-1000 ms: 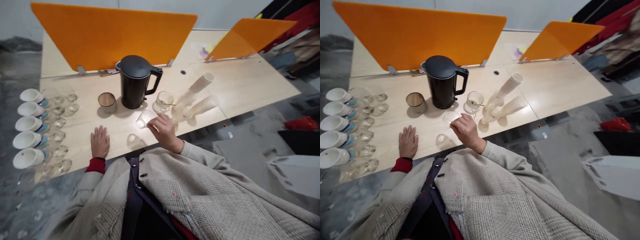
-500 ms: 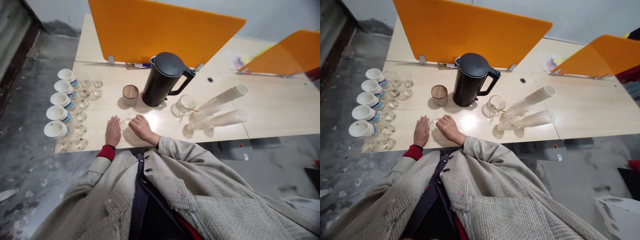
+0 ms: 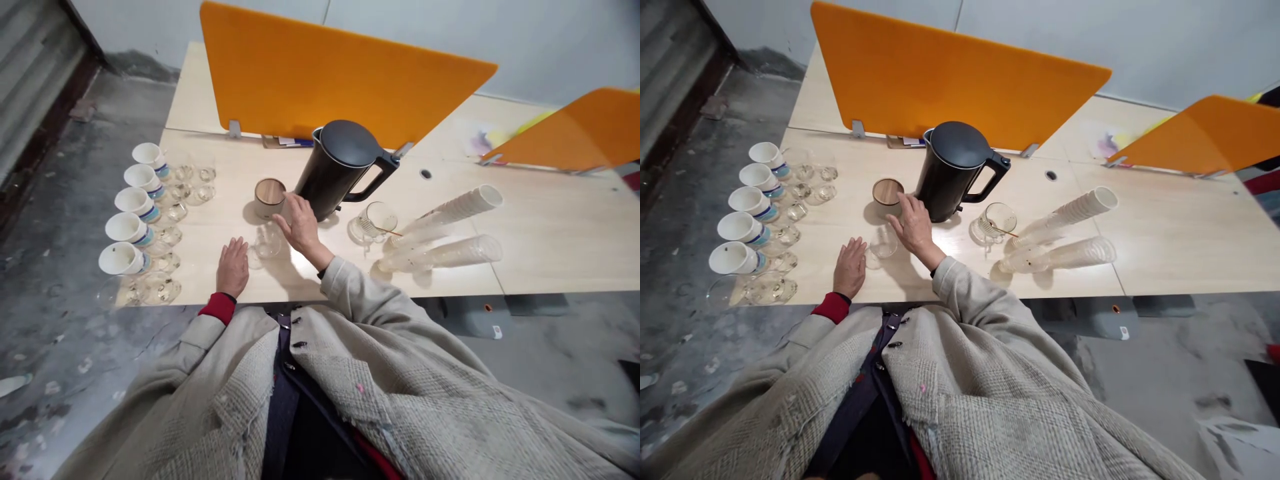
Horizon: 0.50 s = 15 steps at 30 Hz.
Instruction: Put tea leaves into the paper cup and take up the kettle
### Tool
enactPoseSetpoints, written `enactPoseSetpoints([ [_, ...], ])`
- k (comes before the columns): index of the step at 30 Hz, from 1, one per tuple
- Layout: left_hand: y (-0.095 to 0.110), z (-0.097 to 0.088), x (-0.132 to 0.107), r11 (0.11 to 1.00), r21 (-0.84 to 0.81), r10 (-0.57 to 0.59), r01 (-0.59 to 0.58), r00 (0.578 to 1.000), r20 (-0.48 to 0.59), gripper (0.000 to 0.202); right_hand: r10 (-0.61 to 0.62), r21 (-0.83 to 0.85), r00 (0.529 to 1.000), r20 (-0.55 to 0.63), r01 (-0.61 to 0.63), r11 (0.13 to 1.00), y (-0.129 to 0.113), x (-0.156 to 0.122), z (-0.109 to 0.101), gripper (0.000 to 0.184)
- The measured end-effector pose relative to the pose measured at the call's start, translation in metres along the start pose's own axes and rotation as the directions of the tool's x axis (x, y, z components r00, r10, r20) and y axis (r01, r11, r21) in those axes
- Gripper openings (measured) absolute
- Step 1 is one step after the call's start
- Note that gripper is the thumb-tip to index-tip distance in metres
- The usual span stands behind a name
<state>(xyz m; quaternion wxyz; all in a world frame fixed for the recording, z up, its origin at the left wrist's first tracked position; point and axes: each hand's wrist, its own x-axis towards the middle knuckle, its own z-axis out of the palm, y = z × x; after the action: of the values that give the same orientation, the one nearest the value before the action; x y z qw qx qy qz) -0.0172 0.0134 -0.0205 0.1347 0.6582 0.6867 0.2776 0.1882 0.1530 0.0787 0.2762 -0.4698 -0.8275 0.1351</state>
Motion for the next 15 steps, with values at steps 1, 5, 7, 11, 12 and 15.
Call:
enactPoseSetpoints([
  [1,0.0,0.0,0.0,1.0,0.0,0.001,-0.001,1.0,-0.002,0.05,0.019,0.017,1.0,0.011,-0.019,1.0,0.002,0.013,0.006,0.067],
  [5,0.001,-0.002,-0.001,0.999,0.035,0.012,-0.012,1.0,0.011,0.05,0.088,0.061,0.993,0.075,-0.093,0.994,0.005,0.053,0.032,0.084],
  [7,0.001,-0.003,-0.001,0.999,0.049,0.019,-0.02,1.0,0.016,0.05,0.117,0.06,0.987,0.106,-0.124,0.99,0.004,0.062,0.041,0.088],
  [11,0.002,-0.003,-0.002,0.998,0.055,0.029,-0.03,1.0,0.012,0.049,0.134,0.051,0.985,0.111,-0.14,0.989,0.004,0.063,0.041,0.087],
  [12,0.002,-0.003,-0.002,0.998,0.055,0.031,-0.031,0.999,0.008,0.049,0.135,0.048,0.986,0.103,-0.14,0.989,0.005,0.06,0.039,0.086],
  [15,0.001,-0.002,-0.002,0.998,0.048,0.026,-0.026,1.0,0.001,0.048,0.142,0.044,0.987,0.079,-0.146,0.988,0.012,0.044,0.032,0.085],
])
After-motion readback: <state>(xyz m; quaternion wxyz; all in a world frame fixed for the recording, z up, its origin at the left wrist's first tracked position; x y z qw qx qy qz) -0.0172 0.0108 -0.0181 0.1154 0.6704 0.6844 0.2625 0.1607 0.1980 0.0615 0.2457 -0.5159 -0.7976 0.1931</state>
